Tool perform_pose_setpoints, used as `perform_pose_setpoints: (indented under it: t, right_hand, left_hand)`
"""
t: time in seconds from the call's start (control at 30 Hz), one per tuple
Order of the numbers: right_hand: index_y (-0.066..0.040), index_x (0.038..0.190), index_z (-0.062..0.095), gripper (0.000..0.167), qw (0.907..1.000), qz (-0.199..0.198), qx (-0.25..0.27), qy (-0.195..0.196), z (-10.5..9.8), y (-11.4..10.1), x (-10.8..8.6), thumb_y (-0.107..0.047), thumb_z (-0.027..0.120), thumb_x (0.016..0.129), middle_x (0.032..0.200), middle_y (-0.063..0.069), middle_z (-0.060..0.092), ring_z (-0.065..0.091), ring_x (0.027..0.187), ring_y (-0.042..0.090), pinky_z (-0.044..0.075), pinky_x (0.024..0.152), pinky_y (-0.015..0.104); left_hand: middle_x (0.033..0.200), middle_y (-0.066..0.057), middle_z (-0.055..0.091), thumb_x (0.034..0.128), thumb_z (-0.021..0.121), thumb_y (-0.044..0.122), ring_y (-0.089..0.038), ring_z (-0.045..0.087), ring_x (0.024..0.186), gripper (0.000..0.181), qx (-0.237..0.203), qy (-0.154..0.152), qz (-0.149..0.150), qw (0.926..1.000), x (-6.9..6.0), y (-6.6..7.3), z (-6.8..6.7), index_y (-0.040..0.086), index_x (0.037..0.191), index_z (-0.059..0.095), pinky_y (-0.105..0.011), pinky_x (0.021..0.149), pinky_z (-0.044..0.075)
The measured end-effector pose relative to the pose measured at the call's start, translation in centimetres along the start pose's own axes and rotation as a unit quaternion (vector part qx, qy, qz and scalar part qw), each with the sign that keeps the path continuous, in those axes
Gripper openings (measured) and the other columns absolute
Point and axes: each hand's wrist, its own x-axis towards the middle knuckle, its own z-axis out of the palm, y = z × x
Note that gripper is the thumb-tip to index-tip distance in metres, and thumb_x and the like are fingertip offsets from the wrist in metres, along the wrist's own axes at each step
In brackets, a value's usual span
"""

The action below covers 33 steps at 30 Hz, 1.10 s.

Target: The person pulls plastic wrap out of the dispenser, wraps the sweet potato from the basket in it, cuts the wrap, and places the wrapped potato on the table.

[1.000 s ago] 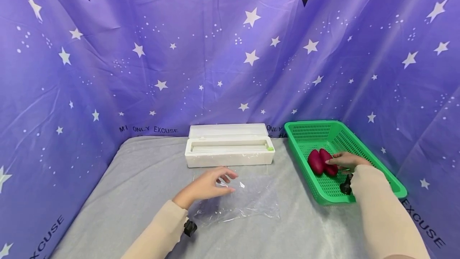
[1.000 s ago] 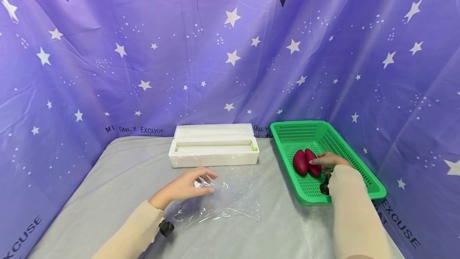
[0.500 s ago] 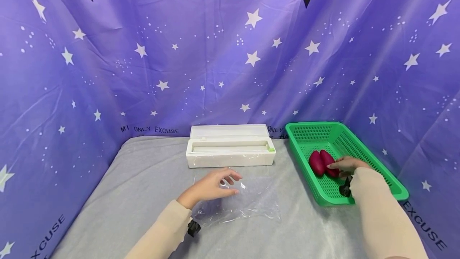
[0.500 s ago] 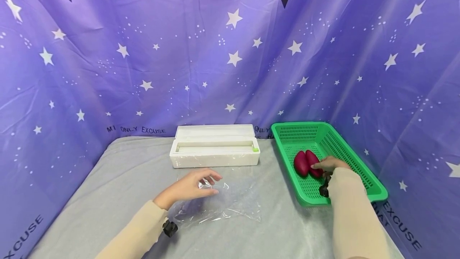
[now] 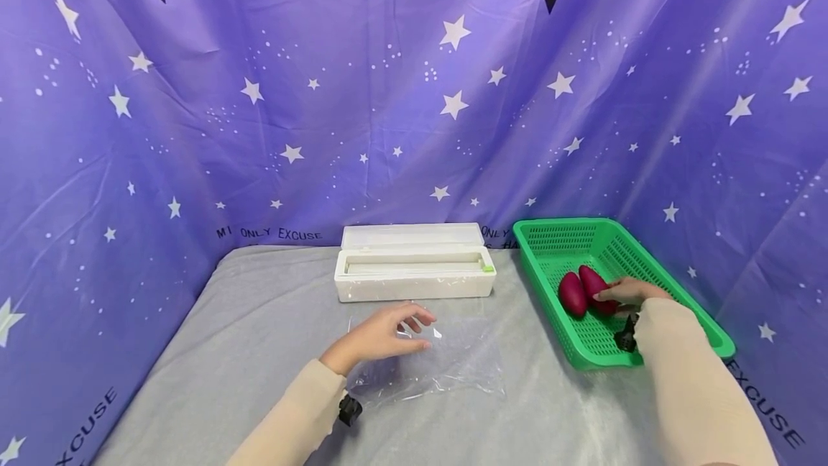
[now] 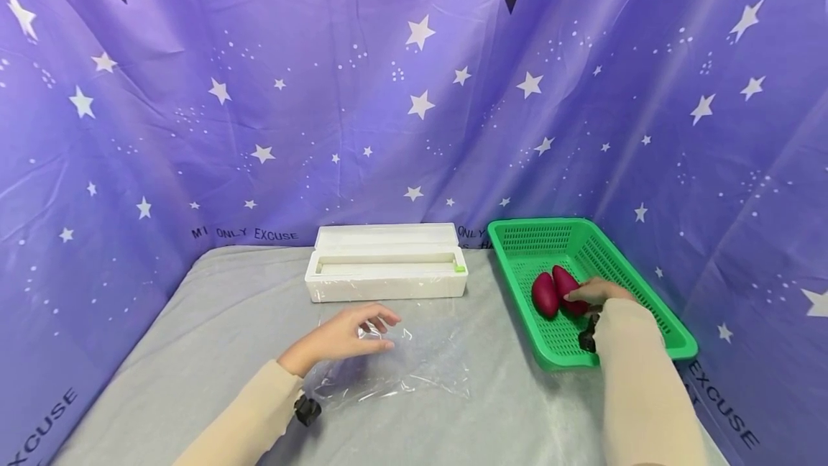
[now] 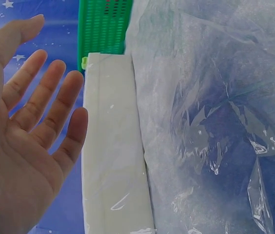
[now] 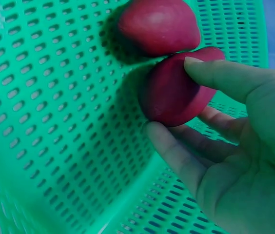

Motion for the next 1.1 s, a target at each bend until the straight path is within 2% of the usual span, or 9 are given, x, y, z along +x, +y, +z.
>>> perform_pose_setpoints:
  t: [0.2,0.33,0.43,0.6,0.73,0.9,1.1]
  right_hand:
    - [0.03,0.14,0.007,0.079,1.0,-0.003,0.005,0.0,-0.7,0.2,0.0,-0.019,0.056,0.101,0.137,0.049,0.022,0.038,0.128,0.056,0.053,0.094,0.045]
    - [0.029,0.142,0.009,0.078,0.9999,-0.012,0.01,0.001,-1.1,0.3,-0.1,-0.018,0.057,0.101,0.133,0.046,0.035,0.045,0.123,0.051,0.054,0.092,0.045]
    - [0.028,0.142,0.011,0.076,0.9997,-0.021,0.01,0.0,-1.4,0.2,-0.4,-0.016,0.057,0.101,0.131,0.044,0.039,0.052,0.117,0.045,0.054,0.091,0.046]
    - [0.027,0.143,0.009,0.078,0.9991,-0.038,0.016,0.002,-1.7,-0.7,-0.9,-0.015,0.058,0.1,0.133,0.044,0.035,0.059,0.11,0.032,0.055,0.09,0.044]
    - [0.024,0.144,0.012,0.076,0.9983,-0.053,0.023,-0.001,-1.7,-1.7,-1.3,-0.012,0.06,0.098,0.127,0.039,0.042,0.062,0.102,0.024,0.055,0.09,0.042]
    - [0.022,0.144,0.016,0.073,0.9969,-0.078,0.009,-0.002,-1.5,-3.0,-1.8,-0.012,0.061,0.098,0.12,0.03,0.049,0.063,0.095,0.021,0.056,0.082,0.037]
    - [0.019,0.147,0.018,0.075,0.9936,-0.112,0.012,-0.002,-0.9,-4.3,-2.3,-0.012,0.065,0.096,0.124,0.033,0.047,0.063,0.096,0.024,0.057,0.078,0.032]
  left_hand:
    - [0.122,0.011,0.063,0.0917,0.075,0.034,-0.024,0.065,0.108,0.039,0.003,-0.004,-0.011,0.9999,0.1,0.2,0.0,0.024,0.127,0.063,-0.039,0.092,0.053]
    - [0.121,0.01,0.064,0.0919,0.075,0.034,-0.026,0.065,0.108,0.038,0.003,-0.005,-0.008,1.0,0.2,0.3,0.1,0.022,0.126,0.064,-0.037,0.091,0.053]
    - [0.121,0.01,0.064,0.0922,0.075,0.033,-0.021,0.064,0.107,0.038,0.008,-0.007,-0.011,0.9999,0.4,0.3,0.1,0.022,0.126,0.064,-0.034,0.091,0.052]
    - [0.123,0.008,0.064,0.0925,0.074,0.033,-0.015,0.063,0.108,0.04,0.007,-0.006,-0.015,0.9998,1.0,0.2,0.0,0.019,0.129,0.063,-0.04,0.093,0.051]
    - [0.123,0.008,0.064,0.0933,0.073,0.034,-0.017,0.063,0.109,0.04,0.003,-0.005,-0.015,0.9999,1.5,0.5,-0.1,0.018,0.129,0.063,-0.045,0.093,0.051]
    - [0.122,0.01,0.063,0.0943,0.072,0.033,-0.018,0.063,0.11,0.035,-0.002,-0.006,-0.019,0.9998,2.1,0.7,0.0,0.022,0.127,0.063,-0.048,0.095,0.05]
    - [0.124,0.009,0.063,0.0947,0.072,0.031,-0.016,0.063,0.109,0.035,-0.002,-0.005,-0.013,0.9999,2.7,0.6,0.0,0.022,0.127,0.063,-0.044,0.094,0.05]
